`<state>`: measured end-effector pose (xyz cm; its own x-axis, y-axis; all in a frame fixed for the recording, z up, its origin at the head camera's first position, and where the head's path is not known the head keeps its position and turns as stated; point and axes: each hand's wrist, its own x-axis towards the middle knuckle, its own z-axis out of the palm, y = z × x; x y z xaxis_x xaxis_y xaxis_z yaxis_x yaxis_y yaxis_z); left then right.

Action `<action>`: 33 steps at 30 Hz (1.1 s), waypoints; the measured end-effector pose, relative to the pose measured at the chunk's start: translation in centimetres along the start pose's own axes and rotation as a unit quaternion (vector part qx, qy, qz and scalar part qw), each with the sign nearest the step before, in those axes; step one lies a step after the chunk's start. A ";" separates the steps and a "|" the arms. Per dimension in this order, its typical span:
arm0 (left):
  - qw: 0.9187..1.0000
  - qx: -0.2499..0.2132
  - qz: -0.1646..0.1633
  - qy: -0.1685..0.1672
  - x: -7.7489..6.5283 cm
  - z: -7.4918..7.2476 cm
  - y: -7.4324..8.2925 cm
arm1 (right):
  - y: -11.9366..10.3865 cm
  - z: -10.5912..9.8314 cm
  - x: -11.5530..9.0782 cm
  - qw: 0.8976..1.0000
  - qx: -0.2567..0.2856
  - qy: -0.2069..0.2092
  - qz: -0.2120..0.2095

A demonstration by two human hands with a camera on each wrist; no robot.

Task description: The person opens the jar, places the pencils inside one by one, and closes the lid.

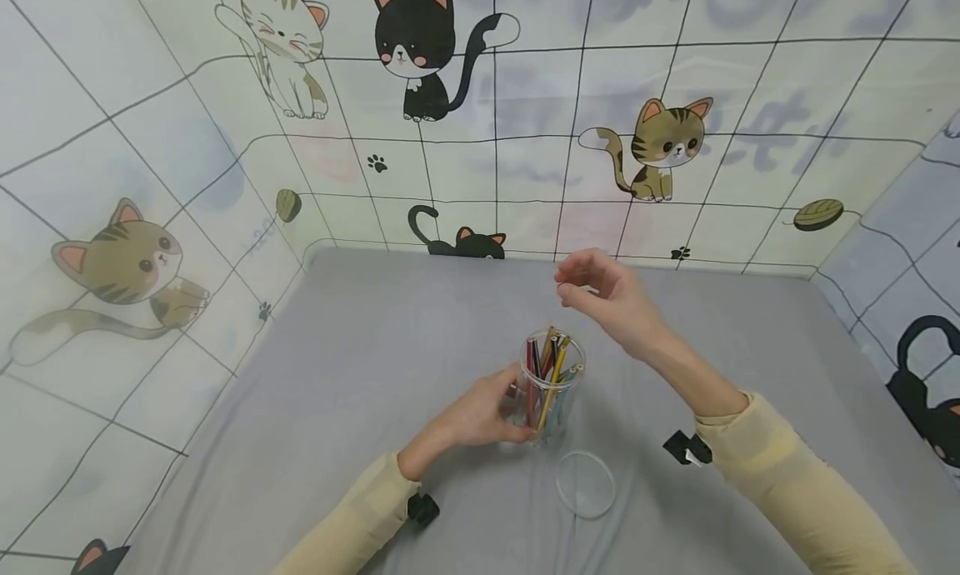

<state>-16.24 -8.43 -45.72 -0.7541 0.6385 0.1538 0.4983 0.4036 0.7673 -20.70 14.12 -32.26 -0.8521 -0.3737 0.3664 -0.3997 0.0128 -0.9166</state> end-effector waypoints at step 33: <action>1.000 -0.002 0.011 0.001 0.1 0.0 0.1 | 2.0 -3.8 -5.4 0.998 0.010 0.021 0.055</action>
<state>-16.25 -8.30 -45.60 -0.7437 0.6462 0.1711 0.5129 0.3875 0.7660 -18.20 19.69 -35.48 -0.9038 -0.3320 0.2699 -0.2969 0.0323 -0.9544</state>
